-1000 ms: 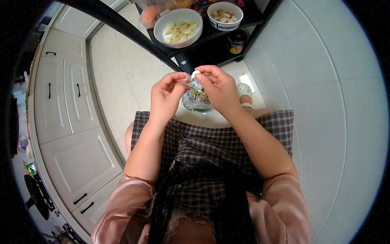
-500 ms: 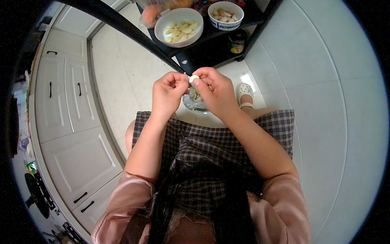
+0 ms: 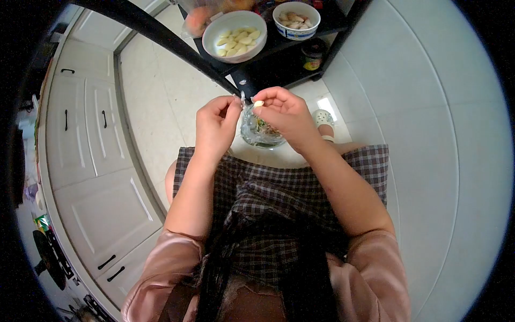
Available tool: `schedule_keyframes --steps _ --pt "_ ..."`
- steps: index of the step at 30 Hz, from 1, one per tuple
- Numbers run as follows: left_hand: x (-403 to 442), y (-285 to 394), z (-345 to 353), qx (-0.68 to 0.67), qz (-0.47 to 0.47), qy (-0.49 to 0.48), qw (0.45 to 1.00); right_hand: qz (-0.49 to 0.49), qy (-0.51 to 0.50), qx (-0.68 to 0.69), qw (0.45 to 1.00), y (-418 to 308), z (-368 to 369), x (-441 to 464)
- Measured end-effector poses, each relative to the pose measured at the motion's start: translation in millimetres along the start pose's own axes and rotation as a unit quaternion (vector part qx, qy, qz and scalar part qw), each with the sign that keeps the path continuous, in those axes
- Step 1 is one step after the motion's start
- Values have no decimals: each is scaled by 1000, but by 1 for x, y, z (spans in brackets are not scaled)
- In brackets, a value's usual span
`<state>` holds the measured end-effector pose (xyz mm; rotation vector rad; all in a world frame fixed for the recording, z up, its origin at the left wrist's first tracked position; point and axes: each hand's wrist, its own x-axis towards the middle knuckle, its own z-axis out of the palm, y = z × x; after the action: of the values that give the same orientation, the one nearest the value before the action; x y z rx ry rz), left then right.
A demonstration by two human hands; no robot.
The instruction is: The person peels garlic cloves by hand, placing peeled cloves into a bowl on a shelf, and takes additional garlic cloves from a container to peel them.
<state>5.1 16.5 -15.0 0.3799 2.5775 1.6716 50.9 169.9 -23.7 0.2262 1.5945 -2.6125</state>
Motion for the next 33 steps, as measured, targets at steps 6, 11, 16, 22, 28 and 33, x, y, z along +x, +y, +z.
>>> schedule_keyframes --steps 6,11,16,22,28,33 --pt "0 -3 -3 -8 -19 -62 998 -21 16 -60 998 5 -3 0" --pt "1 0 -3 -190 -125 -96 969 -34 3 -60 998 6 -4 0" --pt "2 -1 -3 -229 -164 -127 951 -54 -7 -130 990 8 -4 0" --pt "0 2 -4 -217 -150 -118 958 -63 -4 -135 989 10 -2 1" --pt "-1 3 -2 -233 -123 -68 962 -73 14 -160 984 9 -1 0" --pt "4 -4 -16 -192 -110 -75 972 -76 34 -199 976 6 -2 -2"
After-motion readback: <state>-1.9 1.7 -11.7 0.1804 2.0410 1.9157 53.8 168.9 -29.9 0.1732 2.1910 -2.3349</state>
